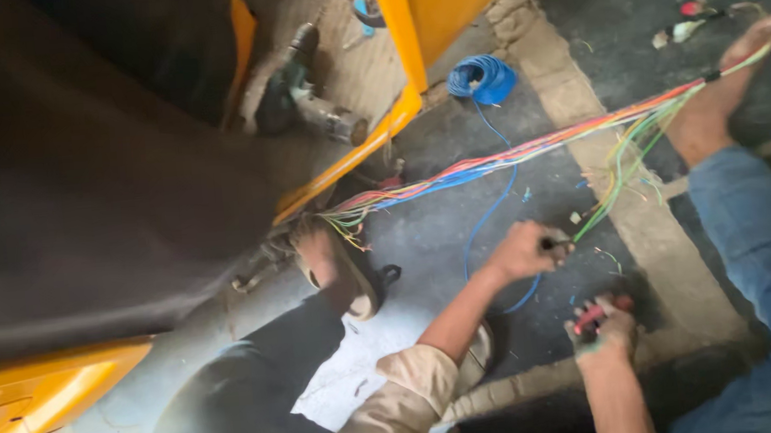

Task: The person sits on the floor next to a yellow auto-rickshaw and works on a multicolored wiring harness, holding the harness taut with one foot. They use pliers to cut and strip individual wires, separating and arranging the wires along the harness.

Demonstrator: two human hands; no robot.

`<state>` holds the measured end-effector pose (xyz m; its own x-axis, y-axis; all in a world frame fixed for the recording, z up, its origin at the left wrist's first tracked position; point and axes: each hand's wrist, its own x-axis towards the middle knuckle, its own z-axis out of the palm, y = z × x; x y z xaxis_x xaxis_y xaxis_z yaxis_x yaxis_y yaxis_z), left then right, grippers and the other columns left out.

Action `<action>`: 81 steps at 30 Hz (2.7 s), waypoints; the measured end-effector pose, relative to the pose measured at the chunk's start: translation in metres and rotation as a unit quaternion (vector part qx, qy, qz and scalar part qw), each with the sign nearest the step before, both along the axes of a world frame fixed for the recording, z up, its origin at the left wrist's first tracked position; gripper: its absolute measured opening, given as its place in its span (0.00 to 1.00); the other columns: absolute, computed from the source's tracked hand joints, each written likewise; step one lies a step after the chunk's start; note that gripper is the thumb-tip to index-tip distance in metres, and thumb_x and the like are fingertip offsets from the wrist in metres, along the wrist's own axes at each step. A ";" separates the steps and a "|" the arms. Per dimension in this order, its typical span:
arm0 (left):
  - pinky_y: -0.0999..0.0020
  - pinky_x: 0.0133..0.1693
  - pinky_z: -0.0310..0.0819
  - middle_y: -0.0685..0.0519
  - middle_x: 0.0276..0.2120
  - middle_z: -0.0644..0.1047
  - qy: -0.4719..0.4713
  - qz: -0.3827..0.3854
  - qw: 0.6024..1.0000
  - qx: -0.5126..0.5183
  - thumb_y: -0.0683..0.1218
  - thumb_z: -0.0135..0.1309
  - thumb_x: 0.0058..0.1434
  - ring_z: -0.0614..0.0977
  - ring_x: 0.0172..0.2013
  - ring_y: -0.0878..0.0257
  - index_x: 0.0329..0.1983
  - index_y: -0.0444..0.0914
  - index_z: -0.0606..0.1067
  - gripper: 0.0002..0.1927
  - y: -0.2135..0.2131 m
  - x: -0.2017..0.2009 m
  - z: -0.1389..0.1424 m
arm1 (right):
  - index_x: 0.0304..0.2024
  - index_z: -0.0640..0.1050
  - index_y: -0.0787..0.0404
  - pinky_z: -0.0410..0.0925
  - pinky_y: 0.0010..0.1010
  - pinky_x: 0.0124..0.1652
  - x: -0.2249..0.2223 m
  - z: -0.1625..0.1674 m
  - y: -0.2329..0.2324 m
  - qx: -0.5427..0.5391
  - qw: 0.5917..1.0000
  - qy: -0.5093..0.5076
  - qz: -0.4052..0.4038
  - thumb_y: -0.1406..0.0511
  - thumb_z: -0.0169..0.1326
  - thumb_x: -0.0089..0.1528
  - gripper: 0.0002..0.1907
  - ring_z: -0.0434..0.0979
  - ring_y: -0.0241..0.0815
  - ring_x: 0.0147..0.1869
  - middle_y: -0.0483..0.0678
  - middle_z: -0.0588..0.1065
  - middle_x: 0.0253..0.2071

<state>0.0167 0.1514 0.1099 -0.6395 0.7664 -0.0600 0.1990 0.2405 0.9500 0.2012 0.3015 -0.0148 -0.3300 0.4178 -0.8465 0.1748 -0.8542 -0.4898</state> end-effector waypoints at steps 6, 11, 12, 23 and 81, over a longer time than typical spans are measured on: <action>0.50 0.42 0.75 0.41 0.36 0.82 0.096 0.052 0.991 -0.077 0.48 0.58 0.62 0.83 0.40 0.42 0.44 0.38 0.79 0.11 0.003 0.005 -0.029 | 0.63 0.69 0.52 0.65 0.49 0.42 -0.005 -0.010 0.002 0.069 0.959 -0.233 -0.146 0.55 0.51 0.70 0.21 0.76 0.53 0.58 0.59 0.73 0.63; 0.53 0.39 0.77 0.41 0.35 0.82 0.060 0.115 0.991 -0.024 0.51 0.57 0.63 0.84 0.35 0.45 0.44 0.40 0.82 0.13 -0.006 0.013 -0.036 | 0.64 0.68 0.57 0.74 0.53 0.46 -0.053 0.000 -0.022 0.121 0.949 -0.170 -0.238 0.56 0.49 0.70 0.22 0.78 0.50 0.49 0.51 0.69 0.61; 0.53 0.38 0.77 0.41 0.32 0.81 0.027 0.123 0.992 -0.026 0.52 0.57 0.63 0.84 0.33 0.46 0.43 0.39 0.82 0.14 -0.008 0.012 -0.034 | 0.64 0.68 0.58 0.74 0.49 0.46 -0.072 0.000 -0.028 0.159 0.966 -0.098 -0.179 0.57 0.49 0.71 0.21 0.78 0.47 0.49 0.50 0.71 0.59; 0.56 0.37 0.75 0.43 0.30 0.80 0.101 0.543 0.831 0.062 0.49 0.59 0.60 0.81 0.31 0.52 0.36 0.33 0.78 0.12 -0.082 -0.009 0.004 | 0.43 0.70 0.60 0.71 0.31 0.32 -0.166 0.058 -0.106 0.203 0.951 0.234 0.001 0.59 0.45 0.77 0.12 0.69 0.35 0.28 0.44 0.66 0.27; 0.76 0.20 0.54 0.54 0.34 0.81 -0.350 0.677 0.557 0.329 0.47 0.60 0.63 0.69 0.22 0.70 0.44 0.39 0.78 0.10 -0.206 -0.100 -0.061 | 0.47 0.78 0.65 0.79 0.41 0.45 -0.260 0.042 -0.254 0.126 0.951 0.280 0.038 0.69 0.58 0.66 0.08 0.82 0.45 0.41 0.50 0.79 0.44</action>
